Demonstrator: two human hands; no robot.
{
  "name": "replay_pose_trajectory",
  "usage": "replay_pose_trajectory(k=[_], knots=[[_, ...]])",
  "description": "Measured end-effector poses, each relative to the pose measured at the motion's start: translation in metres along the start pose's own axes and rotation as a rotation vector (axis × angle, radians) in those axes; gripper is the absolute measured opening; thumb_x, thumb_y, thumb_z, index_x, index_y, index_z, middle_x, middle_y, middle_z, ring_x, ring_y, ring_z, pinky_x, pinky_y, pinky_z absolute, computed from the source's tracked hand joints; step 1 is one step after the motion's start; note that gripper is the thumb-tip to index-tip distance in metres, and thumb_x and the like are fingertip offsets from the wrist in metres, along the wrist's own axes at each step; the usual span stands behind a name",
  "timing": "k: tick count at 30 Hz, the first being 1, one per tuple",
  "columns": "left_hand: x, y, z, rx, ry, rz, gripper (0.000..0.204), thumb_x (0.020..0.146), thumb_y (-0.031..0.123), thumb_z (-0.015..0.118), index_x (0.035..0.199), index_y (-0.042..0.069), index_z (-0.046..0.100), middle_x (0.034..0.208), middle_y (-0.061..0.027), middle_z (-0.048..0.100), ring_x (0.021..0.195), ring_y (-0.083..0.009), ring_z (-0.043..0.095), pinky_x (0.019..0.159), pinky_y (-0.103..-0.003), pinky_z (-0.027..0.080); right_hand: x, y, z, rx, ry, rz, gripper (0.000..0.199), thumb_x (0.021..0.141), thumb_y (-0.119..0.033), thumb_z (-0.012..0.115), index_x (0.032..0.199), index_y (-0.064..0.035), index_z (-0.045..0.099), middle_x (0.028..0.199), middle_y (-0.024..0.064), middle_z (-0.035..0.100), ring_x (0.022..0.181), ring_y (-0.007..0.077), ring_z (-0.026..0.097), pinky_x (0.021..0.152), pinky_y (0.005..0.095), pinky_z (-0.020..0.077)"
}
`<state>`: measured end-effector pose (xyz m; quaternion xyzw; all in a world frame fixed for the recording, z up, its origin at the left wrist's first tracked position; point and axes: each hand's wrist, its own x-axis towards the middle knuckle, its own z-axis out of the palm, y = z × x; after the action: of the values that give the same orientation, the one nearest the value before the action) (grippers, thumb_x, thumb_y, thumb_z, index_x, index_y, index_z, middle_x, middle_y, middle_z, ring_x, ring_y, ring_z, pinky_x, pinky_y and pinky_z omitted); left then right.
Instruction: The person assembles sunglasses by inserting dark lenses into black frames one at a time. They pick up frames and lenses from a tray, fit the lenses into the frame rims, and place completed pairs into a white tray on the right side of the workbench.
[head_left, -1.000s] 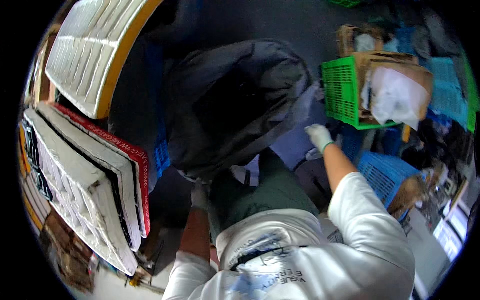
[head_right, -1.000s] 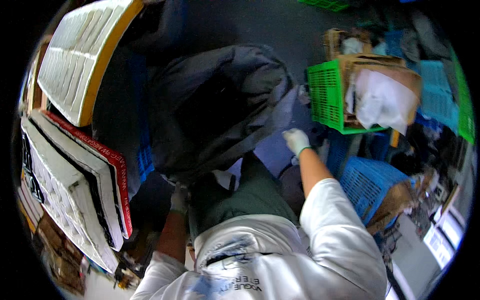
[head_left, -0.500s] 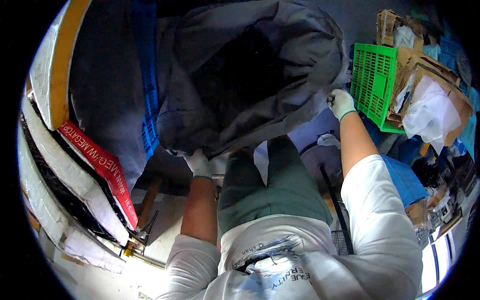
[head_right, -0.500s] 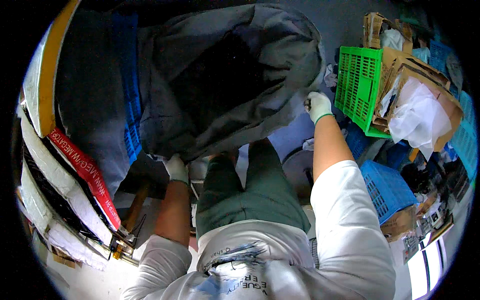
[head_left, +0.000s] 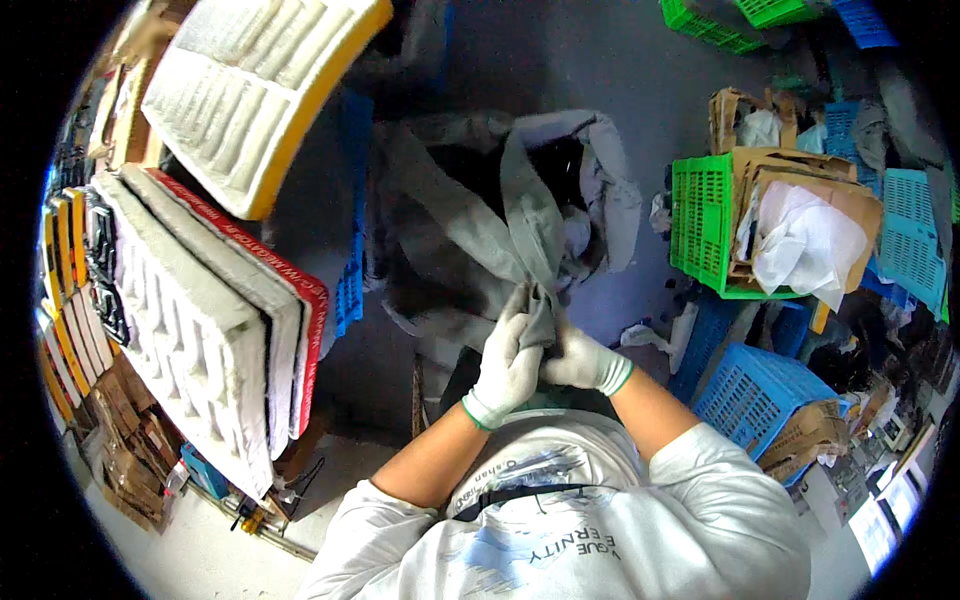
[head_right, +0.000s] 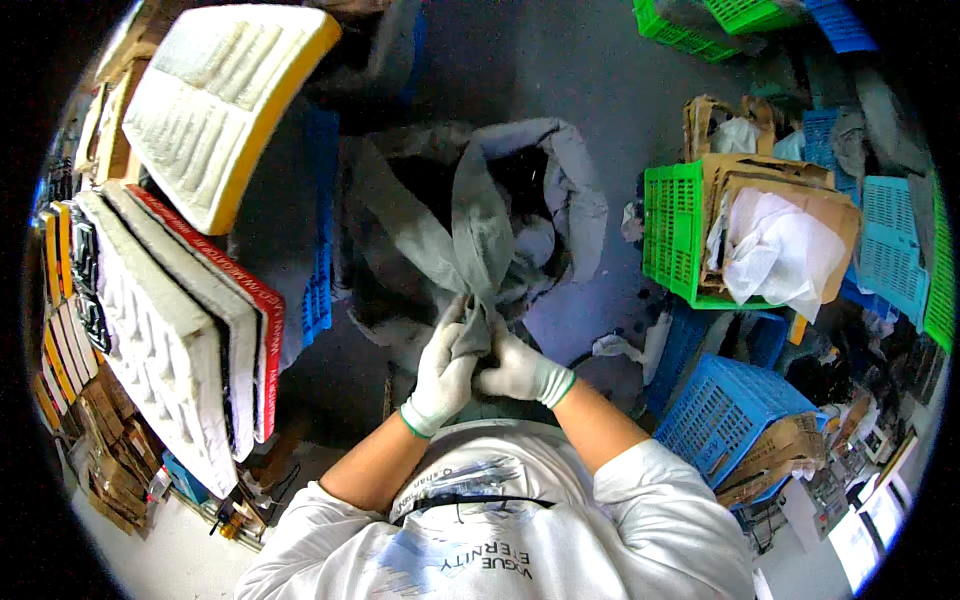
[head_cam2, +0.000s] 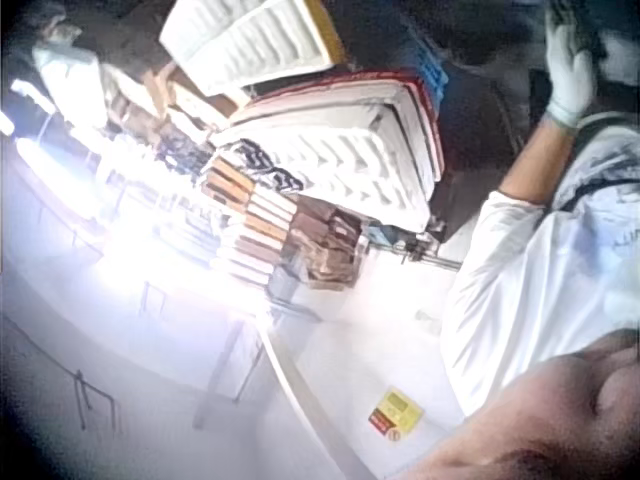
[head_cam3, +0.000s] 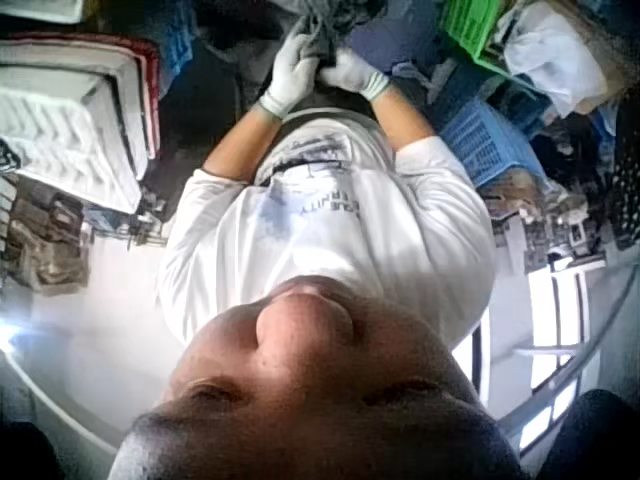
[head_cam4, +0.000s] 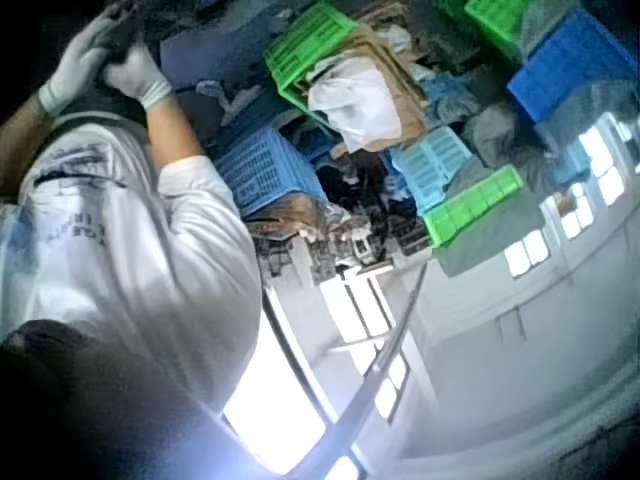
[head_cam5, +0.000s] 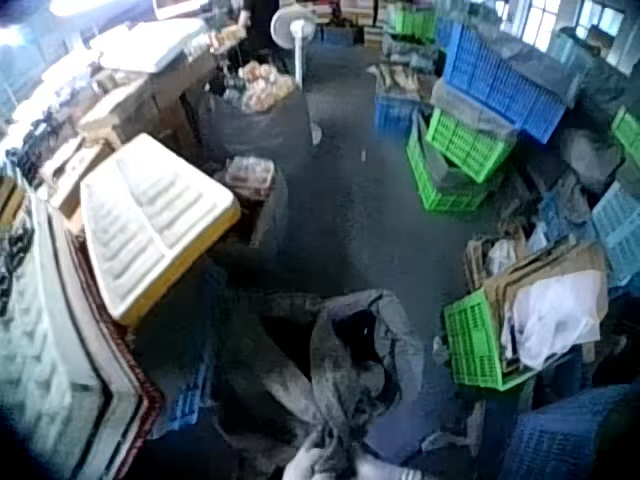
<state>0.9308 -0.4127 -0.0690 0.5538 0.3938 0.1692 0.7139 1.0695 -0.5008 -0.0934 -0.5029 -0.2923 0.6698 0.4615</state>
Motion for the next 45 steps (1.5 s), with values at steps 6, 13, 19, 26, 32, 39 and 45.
replay_pose_trajectory(k=[6, 13, 19, 26, 32, 39, 45], knots=[[-0.022, 0.132, -0.008, 0.443, -0.422, 0.280, 0.039, 0.088, 0.004, 0.063, 0.124, -0.010, 0.058, 0.156, -0.0380, 0.033, 0.149, -0.0455, 0.033, 0.120, -0.040, 0.028, -0.018, -0.049, 0.011, -0.926, 0.125, -0.420, 0.079, 0.086, -0.034, 0.072, 0.146, 0.0024, 0.036, 0.147, 0.0307, 0.044, 0.138, 0.0454, 0.040, 0.120, 0.0514, 0.0265], [-0.036, 0.153, -0.079, -0.002, 0.162, 0.327, 0.033, 0.092, 0.021, 0.068, 0.112, -0.006, 0.066, 0.127, -0.0243, 0.062, 0.108, -0.0289, 0.064, 0.095, -0.037, 0.051, -0.054, -0.209, 0.059, -0.365, -0.040, -0.471, 0.039, 0.089, -0.023, 0.077, 0.115, 0.0010, 0.061, 0.102, 0.0129, 0.070, 0.094, 0.0169, 0.065, 0.081, 0.0347, 0.0540], [0.002, 0.192, -0.061, -0.438, -0.334, 0.027, 0.021, 0.089, 0.013, 0.070, 0.101, -0.004, 0.069, 0.106, -0.0192, 0.070, 0.090, -0.0230, 0.068, 0.083, -0.034, 0.054, -0.092, -0.292, 0.159, -0.237, -0.642, -0.611, 0.036, 0.083, -0.031, 0.080, 0.096, -0.0005, 0.066, 0.075, 0.0164, 0.067, 0.066, 0.0308, 0.067, 0.061, 0.0390, 0.0506], [-0.036, 0.209, -0.039, -0.093, -0.607, 0.099, 0.012, 0.086, 0.006, 0.071, 0.093, -0.003, 0.071, 0.094, -0.0159, 0.072, 0.081, -0.0213, 0.068, 0.076, -0.032, 0.053, -0.136, -0.278, 0.155, -0.804, 0.173, -0.574, 0.060, 0.071, -0.049, 0.083, 0.106, -0.0040, 0.066, 0.085, 0.0212, 0.071, 0.080, 0.0438, 0.069, 0.072, 0.0502, 0.0557], [-0.085, 0.247, -0.050, 0.325, -0.954, 0.304, 0.004, 0.083, 0.000, 0.072, 0.086, -0.002, 0.072, 0.083, -0.0132, 0.073, 0.073, -0.0199, 0.068, 0.070, -0.031, 0.053, -0.173, -0.214, 0.115, -1.134, 0.797, -0.442, 0.117, 0.055, -0.060, 0.090, 0.143, -0.0015, 0.040, 0.144, 0.0307, 0.047, 0.132, 0.0438, 0.051, 0.102, 0.0525, 0.0442], [-0.095, 0.313, -0.014, 0.627, -1.403, 0.625, 0.026, 0.064, 0.001, 0.068, 0.089, 0.003, 0.073, 0.070, -0.0162, 0.063, 0.063, -0.0384, 0.063, 0.058, -0.040, 0.049, -0.114, -0.155, 0.087, -0.425, -0.090, -0.402, 0.047, 0.082, -0.039, 0.078, 0.103, 0.0010, 0.066, 0.098, 0.0089, 0.069, 0.091, 0.0224, 0.065, 0.086, 0.0397, 0.0520], [-0.102, 0.283, -0.056, 0.145, -0.745, 0.250, 0.097, 0.057, 0.042, 0.098, 0.130, -0.006, 0.055, 0.117, -0.0196, 0.066, 0.111, -0.0288, 0.064, 0.103, -0.041, 0.047, -0.082, -0.104, 0.086, -0.060, 0.003, -0.496, 0.025, 0.087, -0.027, 0.074, 0.096, -0.0039, 0.071, 0.093, 0.0112, 0.073, 0.086, 0.0220, 0.069, 0.082, 0.0381, 0.0542]])
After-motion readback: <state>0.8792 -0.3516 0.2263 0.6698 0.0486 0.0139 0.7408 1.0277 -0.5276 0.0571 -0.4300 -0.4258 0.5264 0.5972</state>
